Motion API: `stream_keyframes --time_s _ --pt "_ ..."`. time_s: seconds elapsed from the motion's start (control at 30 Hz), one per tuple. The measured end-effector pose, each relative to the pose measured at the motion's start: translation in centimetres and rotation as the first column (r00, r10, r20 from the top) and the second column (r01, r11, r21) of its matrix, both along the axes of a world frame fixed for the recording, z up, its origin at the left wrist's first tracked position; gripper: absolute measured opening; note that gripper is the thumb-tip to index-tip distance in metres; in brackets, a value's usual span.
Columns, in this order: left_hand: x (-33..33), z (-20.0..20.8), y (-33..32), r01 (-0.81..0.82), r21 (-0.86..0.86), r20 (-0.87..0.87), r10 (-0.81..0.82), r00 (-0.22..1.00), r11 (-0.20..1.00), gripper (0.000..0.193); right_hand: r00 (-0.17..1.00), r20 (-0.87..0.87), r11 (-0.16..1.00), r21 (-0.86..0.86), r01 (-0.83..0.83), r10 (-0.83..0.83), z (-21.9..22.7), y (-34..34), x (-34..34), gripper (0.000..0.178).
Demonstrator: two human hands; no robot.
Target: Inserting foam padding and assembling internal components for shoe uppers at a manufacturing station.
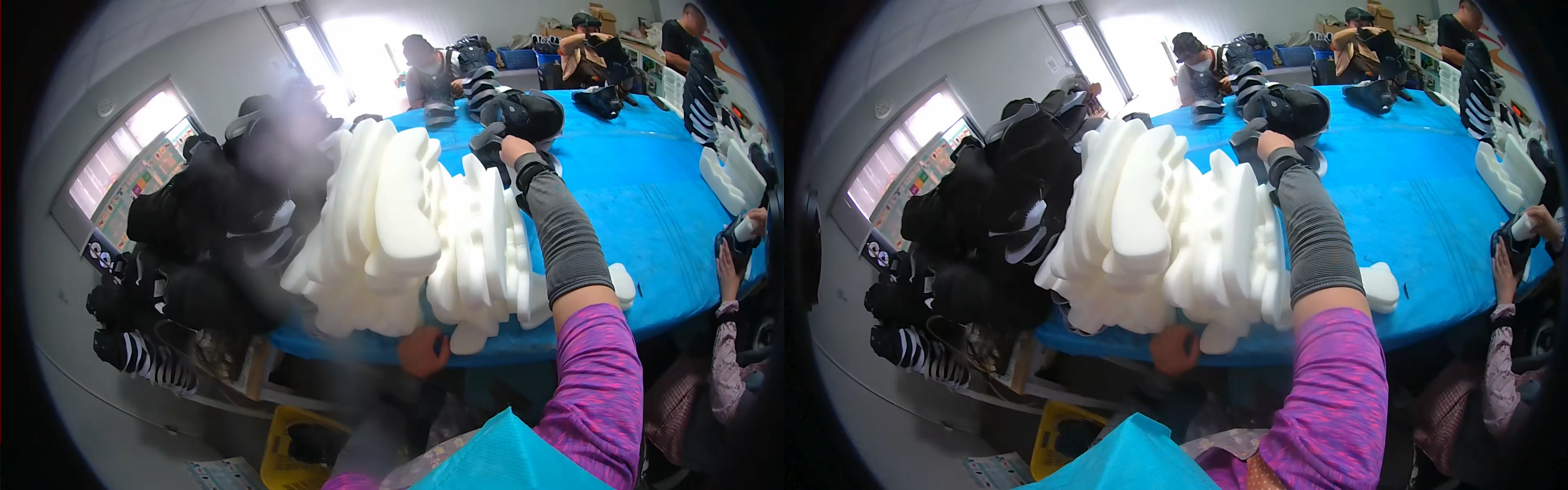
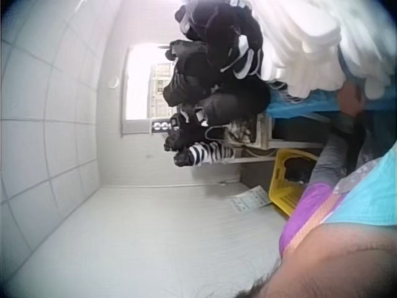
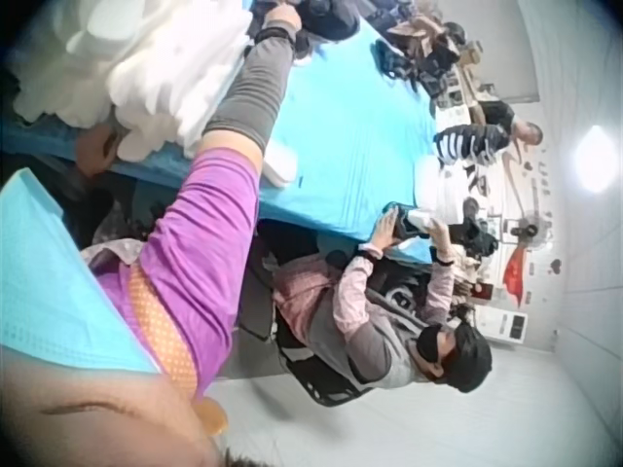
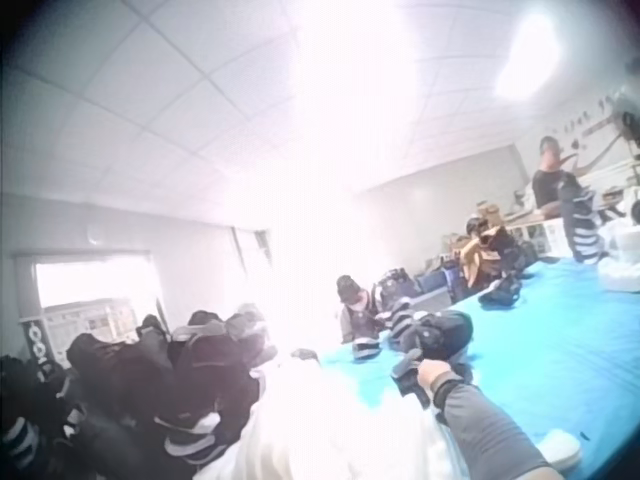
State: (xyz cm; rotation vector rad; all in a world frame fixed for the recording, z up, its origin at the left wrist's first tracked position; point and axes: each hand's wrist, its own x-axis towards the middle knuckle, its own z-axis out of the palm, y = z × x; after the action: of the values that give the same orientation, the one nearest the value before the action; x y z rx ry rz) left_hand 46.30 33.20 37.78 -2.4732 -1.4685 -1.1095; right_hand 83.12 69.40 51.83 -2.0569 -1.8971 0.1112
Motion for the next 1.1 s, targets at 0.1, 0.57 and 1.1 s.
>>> stream_keyframes --time_s 0.1,0.57,1.1 --pt "-1.1 0.3 -0.1 -0.018 0.042 0.013 0.017 1.0 0.999 0.014 0.973 -0.028 0.961 0.164 -0.221 0.228 -0.9 -1.8 -2.0 0.044" --pt "0.0 0.3 -0.6 -0.048 -0.02 0.0 0.048 0.999 0.999 0.014 0.999 -0.036 0.982 0.187 -0.021 0.028 -1.0 -0.4 -1.9 0.041" --pt "-0.4 -0.5 -0.1 -0.033 0.109 0.026 0.03 0.999 0.994 0.013 0.973 -0.083 0.749 0.626 0.219 -0.216 10.3 -12.7 15.5 0.027"
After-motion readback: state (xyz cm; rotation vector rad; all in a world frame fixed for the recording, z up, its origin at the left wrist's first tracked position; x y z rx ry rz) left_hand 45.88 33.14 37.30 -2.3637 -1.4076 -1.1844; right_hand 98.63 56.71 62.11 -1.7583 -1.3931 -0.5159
